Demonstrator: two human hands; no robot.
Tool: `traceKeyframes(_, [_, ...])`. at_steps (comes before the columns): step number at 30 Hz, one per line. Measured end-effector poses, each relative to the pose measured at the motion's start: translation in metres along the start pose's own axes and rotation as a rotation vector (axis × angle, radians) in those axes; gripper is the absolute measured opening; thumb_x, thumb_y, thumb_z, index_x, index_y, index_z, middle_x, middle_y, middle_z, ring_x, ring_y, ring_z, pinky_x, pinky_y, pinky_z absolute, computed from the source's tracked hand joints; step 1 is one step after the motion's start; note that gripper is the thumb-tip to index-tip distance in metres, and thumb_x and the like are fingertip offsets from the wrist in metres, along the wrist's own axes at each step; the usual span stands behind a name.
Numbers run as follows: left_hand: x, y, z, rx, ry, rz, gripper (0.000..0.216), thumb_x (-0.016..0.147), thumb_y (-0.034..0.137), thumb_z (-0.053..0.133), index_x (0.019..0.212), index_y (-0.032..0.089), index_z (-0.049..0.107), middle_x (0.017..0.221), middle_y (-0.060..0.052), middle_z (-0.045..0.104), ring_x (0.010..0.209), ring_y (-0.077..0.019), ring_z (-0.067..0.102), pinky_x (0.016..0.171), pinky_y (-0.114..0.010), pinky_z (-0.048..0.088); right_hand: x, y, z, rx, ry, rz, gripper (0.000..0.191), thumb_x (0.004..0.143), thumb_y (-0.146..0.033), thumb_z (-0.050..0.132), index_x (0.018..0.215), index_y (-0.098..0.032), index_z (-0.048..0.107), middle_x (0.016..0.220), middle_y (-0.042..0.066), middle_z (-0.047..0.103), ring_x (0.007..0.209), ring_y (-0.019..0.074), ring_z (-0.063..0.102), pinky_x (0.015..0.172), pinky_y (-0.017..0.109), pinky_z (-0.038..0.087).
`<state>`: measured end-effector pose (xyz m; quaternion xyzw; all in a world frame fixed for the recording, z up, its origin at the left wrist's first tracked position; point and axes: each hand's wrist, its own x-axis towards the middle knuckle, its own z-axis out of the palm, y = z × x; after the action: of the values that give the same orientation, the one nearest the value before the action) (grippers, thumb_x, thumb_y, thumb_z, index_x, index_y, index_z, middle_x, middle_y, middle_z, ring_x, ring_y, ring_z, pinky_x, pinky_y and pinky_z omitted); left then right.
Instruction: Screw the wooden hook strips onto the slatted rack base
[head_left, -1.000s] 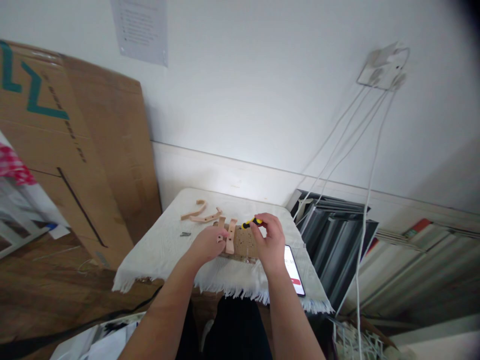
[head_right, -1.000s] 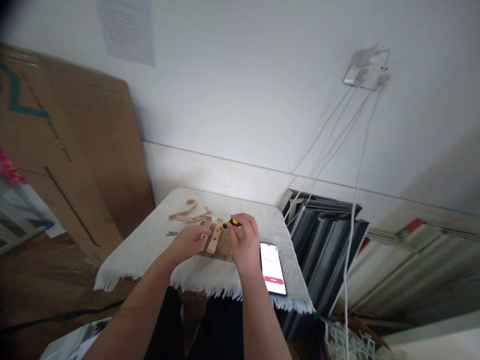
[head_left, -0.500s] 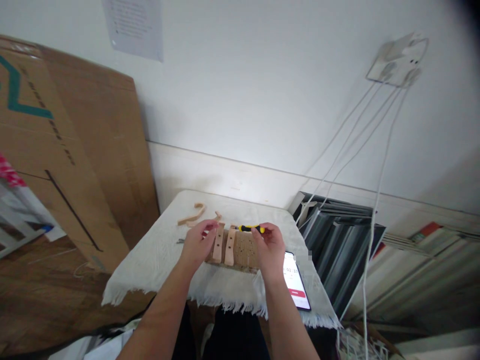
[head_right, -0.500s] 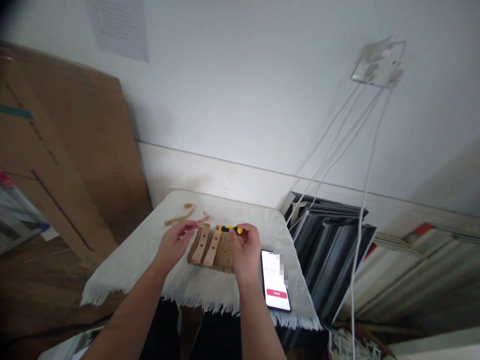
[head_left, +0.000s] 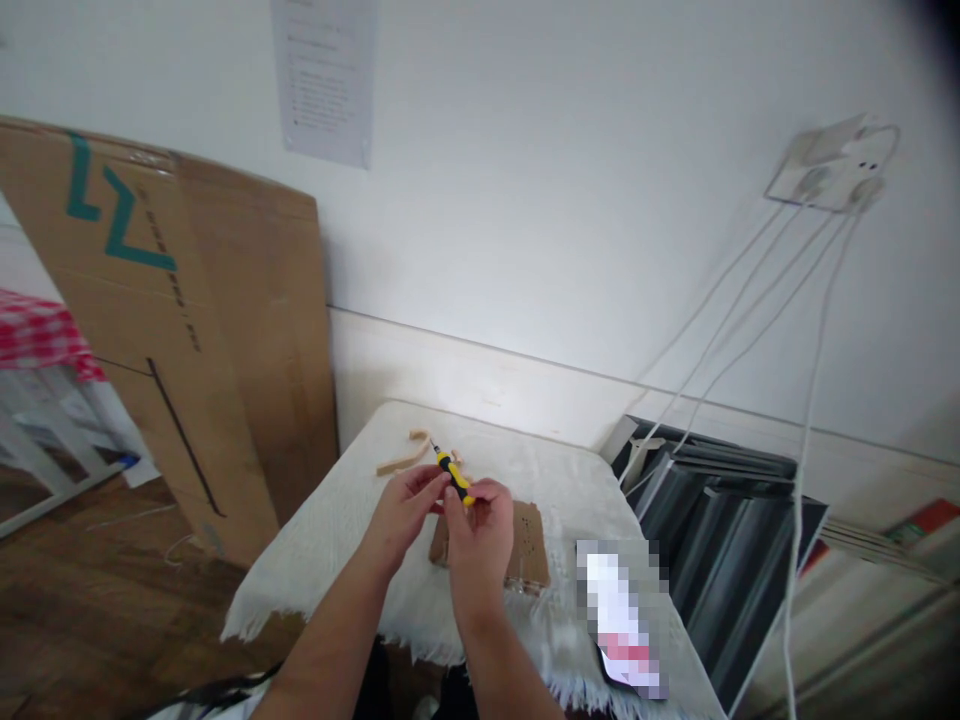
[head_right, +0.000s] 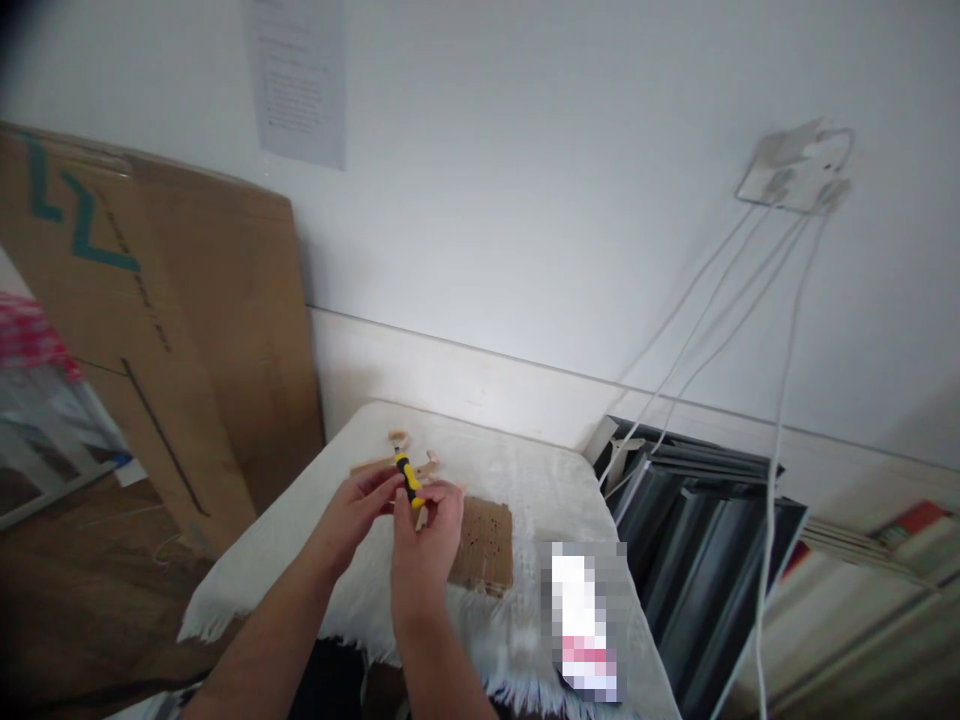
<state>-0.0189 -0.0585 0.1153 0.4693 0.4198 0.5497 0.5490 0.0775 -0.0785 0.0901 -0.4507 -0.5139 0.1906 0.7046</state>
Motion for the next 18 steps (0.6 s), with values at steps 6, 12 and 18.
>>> traceKeyframes(6, [-0.005,-0.004,-0.037,0.001,0.126,-0.054,0.034,0.067,0.035,0.066,0.092,0.012,0.068,0.082,-0.005,0.069,0.071,-0.0159,0.063,0.065,-0.026,0.050,-0.038,-0.003,0.028,-0.078,-0.114,0.015,0.009,0.080,-0.021,0.058,0.080,-0.023,0.050,0.085,0.004,0.055,0.083,0.0205,0.054,0.079,0.037,0.048])
traceKeyframes(12, [0.000,-0.042,-0.072,0.288,0.168,-0.184,0.024,0.068,0.033,0.053,0.075,0.012,0.064,0.062,0.000,0.059,0.058,-0.0132,0.055,0.052,-0.021,0.044,-0.078,0.029,0.045,-0.143,-0.232,0.066,0.008,0.078,-0.014,0.053,0.080,-0.021,0.053,0.088,0.004,0.057,0.086,0.0194,0.055,0.081,0.034,0.046])
traceKeyframes(18, [0.006,-0.065,-0.089,0.471,0.110,-0.297,0.016,0.066,0.025,0.052,0.071,0.013,0.062,0.062,-0.001,0.062,0.057,-0.0157,0.060,0.048,-0.022,0.045,-0.078,0.053,0.046,-0.201,-0.296,0.165,0.006,0.080,-0.021,0.057,0.086,-0.020,0.058,0.091,0.004,0.059,0.085,0.0190,0.058,0.081,0.032,0.047])
